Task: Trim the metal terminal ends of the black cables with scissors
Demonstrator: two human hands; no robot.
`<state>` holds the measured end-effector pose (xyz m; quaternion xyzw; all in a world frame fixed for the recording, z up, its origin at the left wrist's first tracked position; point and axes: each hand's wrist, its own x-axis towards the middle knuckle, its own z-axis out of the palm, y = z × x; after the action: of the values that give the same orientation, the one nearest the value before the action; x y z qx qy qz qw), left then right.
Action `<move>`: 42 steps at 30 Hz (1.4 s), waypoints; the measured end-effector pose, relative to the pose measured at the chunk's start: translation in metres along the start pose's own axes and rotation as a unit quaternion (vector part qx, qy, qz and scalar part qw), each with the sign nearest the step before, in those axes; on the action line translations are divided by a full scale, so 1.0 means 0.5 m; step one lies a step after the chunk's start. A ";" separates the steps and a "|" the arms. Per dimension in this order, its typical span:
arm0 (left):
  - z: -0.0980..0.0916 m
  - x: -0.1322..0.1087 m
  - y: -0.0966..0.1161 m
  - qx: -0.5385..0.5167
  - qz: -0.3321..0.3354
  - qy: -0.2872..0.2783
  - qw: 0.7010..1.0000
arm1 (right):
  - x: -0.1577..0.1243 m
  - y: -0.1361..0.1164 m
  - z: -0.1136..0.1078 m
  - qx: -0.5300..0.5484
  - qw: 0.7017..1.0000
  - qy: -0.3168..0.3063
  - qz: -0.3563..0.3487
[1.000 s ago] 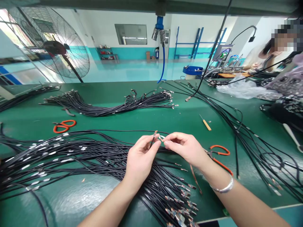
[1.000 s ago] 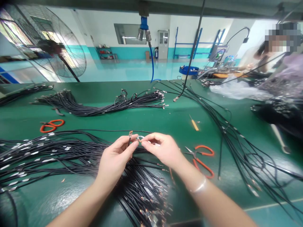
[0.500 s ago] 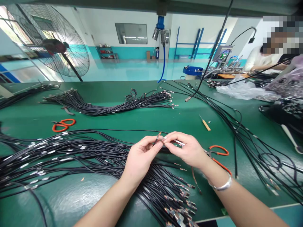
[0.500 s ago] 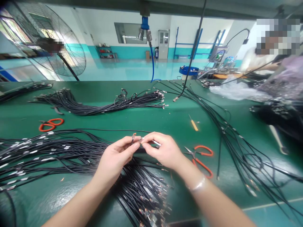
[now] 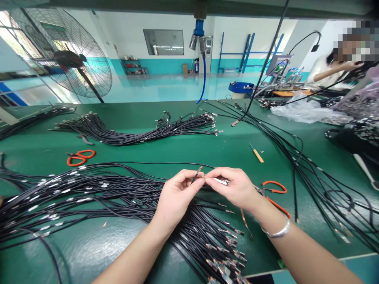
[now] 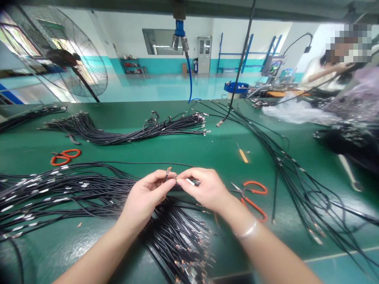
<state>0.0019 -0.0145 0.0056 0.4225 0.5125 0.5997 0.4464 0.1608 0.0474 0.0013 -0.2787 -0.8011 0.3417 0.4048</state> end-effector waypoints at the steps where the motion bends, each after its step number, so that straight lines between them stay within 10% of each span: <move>1: 0.000 0.000 0.001 0.000 -0.009 -0.002 1.000 | 0.000 0.000 0.000 -0.003 1.000 -0.002 0.006; 14: -0.008 -0.001 -0.002 -0.010 -0.007 0.007 1.000 | 0.001 0.001 -0.001 -0.009 1.000 -0.005 0.024; 29: -0.008 -0.024 0.009 0.226 0.258 0.091 0.935 | -0.003 0.019 -0.011 -0.015 0.997 0.031 0.075; 42: 0.003 -0.018 0.020 0.059 0.004 0.069 0.996 | -0.009 -0.001 -0.003 0.041 0.991 0.123 0.035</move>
<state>0.0046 -0.0238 0.0152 0.4076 0.5747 0.5981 0.3819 0.1646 0.0444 0.0002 -0.3294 -0.7204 0.3514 0.4991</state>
